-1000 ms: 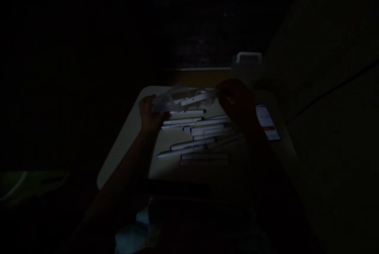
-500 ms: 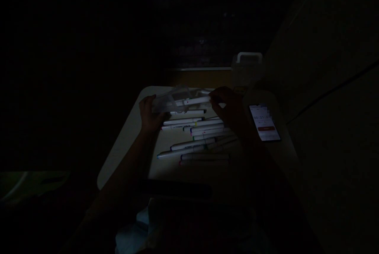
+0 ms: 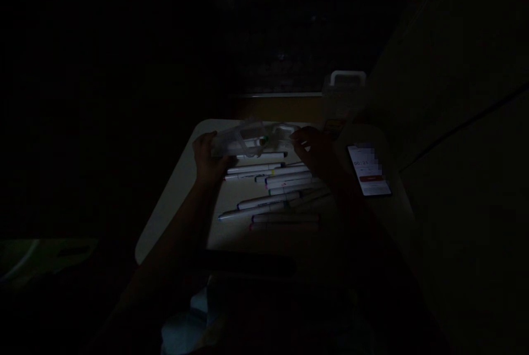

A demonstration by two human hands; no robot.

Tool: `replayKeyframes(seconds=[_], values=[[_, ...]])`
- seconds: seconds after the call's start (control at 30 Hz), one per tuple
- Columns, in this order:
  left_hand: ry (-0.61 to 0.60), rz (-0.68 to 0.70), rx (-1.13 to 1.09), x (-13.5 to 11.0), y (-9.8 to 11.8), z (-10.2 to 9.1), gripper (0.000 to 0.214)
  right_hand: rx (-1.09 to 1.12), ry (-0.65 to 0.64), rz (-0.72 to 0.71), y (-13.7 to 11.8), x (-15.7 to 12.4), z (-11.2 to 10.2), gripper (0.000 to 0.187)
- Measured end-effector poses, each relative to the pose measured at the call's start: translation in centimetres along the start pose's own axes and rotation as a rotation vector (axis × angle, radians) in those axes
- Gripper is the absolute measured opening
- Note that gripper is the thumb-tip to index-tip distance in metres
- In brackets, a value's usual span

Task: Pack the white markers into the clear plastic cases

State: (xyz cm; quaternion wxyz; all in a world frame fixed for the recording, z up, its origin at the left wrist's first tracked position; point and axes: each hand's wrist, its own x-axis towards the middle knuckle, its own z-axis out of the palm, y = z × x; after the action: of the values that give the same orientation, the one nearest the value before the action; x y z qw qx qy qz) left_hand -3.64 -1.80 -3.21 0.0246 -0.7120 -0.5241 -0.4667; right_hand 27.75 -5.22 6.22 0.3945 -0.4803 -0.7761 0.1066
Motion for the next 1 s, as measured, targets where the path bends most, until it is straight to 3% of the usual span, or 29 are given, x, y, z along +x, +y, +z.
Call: replayKeyframes(seconds=[0.2,0.43,0.67,1.0], values=[[0.006,-0.001,-0.005,0.0,-0.1,0.1,0.075,-0.006,-0.279,-0.090,1.0,-0.6,2.0,0.021],[0.001,-0.009,-0.001,0.1,-0.4,0.2,0.076,-0.110,-0.436,-0.070,1.0,-1.4,4.5,0.027],[0.017,0.019,-0.024,0.1,-0.2,0.2,0.075,-0.137,-0.485,-0.066,1.5,-1.7,5.1,0.027],[0.029,0.036,-0.012,0.2,-0.1,0.2,0.075,-0.250,-0.516,0.104,1.2,-0.8,3.0,0.023]])
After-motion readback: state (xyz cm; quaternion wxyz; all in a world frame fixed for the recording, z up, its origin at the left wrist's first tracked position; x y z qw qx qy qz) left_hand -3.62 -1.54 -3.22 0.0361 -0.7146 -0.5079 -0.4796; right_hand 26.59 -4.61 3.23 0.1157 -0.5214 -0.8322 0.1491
